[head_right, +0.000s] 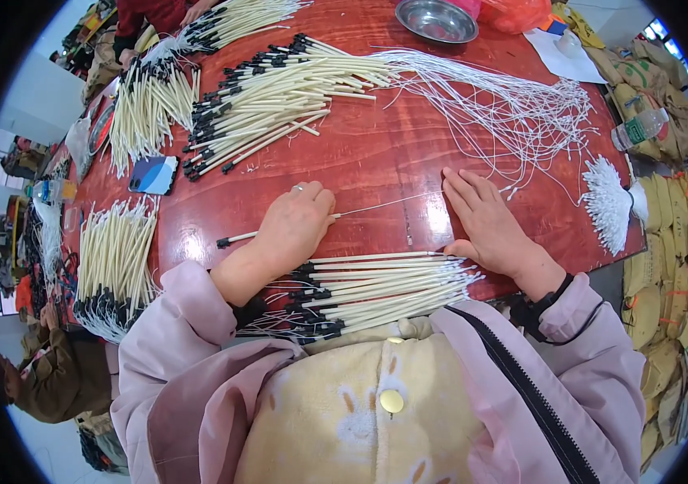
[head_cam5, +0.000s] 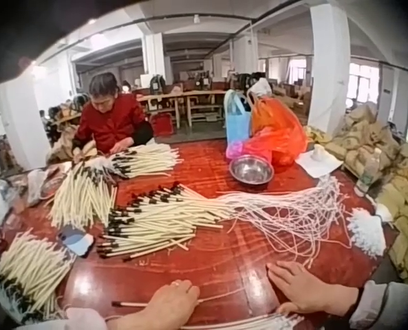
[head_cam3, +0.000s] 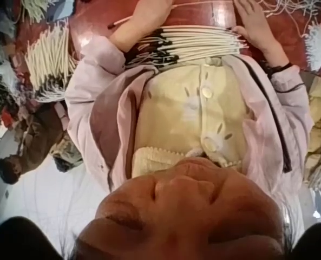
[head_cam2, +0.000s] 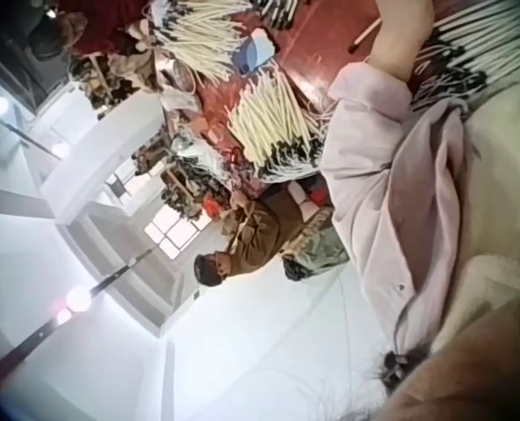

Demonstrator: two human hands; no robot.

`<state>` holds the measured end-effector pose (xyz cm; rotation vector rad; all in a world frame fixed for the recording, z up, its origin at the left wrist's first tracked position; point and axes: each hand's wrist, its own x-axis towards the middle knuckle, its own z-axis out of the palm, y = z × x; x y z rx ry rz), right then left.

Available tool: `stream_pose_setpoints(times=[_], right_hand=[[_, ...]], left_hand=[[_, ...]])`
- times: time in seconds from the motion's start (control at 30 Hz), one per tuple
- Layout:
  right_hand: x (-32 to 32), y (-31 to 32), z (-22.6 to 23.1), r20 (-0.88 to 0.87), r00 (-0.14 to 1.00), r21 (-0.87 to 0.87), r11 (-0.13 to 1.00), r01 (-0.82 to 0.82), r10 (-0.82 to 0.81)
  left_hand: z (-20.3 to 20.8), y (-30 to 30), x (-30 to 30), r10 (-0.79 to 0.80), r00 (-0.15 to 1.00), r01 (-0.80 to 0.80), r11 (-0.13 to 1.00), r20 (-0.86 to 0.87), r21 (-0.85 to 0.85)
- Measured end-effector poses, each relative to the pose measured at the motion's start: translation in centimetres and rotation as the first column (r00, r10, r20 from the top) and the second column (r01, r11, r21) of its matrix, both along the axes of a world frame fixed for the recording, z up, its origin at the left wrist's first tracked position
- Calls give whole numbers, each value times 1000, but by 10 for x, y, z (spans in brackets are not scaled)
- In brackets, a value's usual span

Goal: The person assembles components by hand, sliding a white tube onto a white cord and placing the completed assembly onto a stack. This process is repeated multiple times while other assemblies are moved aside on the table.

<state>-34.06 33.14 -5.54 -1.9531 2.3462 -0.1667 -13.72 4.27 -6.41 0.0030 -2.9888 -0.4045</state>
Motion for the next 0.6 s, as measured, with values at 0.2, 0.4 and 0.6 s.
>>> stream_pose_setpoints(times=[0.2, 0.4, 0.6], right_hand=[[21, -26, -1, -10, 998, -9, 998, -60, 60], [28, -40, -13, 141, 990, -234, 972, 28, 6], [9, -33, -2, 119, 986, -298, 944, 145, -114]], left_hand=[[-1, 34, -56, -61, 998, 62, 998, 19, -17], [1, 57, -82, -35, 998, 38, 998, -59, 53], [54, -1, -19, 41, 992, -31, 996, -119, 84]])
